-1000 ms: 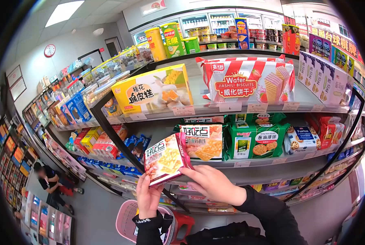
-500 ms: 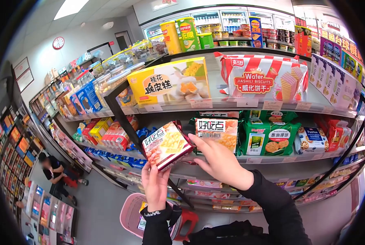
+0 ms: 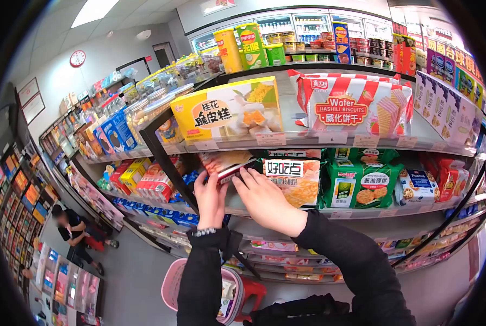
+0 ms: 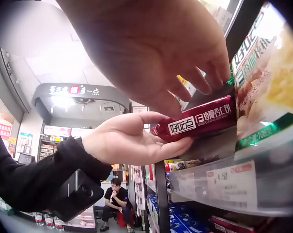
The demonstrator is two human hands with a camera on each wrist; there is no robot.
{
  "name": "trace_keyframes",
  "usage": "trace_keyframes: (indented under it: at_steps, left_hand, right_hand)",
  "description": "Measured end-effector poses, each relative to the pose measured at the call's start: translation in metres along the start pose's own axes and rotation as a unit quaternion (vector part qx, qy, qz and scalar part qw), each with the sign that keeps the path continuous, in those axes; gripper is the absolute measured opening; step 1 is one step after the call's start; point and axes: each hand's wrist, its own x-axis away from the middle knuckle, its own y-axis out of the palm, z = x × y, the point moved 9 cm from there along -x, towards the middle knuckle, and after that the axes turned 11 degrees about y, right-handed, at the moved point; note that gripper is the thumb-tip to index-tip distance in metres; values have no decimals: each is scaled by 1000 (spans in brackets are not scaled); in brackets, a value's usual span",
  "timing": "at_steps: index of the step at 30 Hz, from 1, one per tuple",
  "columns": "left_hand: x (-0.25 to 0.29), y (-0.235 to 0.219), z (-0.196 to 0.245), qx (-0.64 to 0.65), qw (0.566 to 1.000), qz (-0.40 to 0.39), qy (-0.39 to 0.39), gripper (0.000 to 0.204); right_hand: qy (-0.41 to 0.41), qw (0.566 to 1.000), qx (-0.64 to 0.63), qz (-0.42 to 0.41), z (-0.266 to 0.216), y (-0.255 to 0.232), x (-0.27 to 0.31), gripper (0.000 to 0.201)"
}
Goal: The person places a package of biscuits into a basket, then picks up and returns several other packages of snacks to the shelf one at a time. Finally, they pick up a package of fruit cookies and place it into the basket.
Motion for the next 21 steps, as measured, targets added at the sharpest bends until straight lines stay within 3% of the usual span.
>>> trace_keyframes:
  at_steps: [4,6,9,11,13,15,21]
  left_hand:
    - [-36,14,-7,-39,999,-7,-26,39]
    - [-55,23,-12,-92,994,-65,-11,26]
    - [-73,23,-16,-120,991,-26,-43,20]
    - [-88,20,-24,-151,987,-21,-45,20]
    - [-102,23,-39,-83,994,-16,-67,22]
    - [-111,21,-54,-95,993,-29,-71,26]
    - [-112,34,-84,-81,977,-138,-141,34]
  right_hand:
    - [-1,999,-17,-30,0,-8,6,35]
    - [-5,998,-38,-51,1,-13,15,34]
    - [-7,994,-73,-77,3,-29,28,30]
    - [1,988,-127,-83,7,-40,37,33]
    - [6,986,-145,-87,11,-51,46,35]
    - [20,978,-178,-104,16,-57,52,36]
    - [66,974,-185,-116,34,-60,66,34]
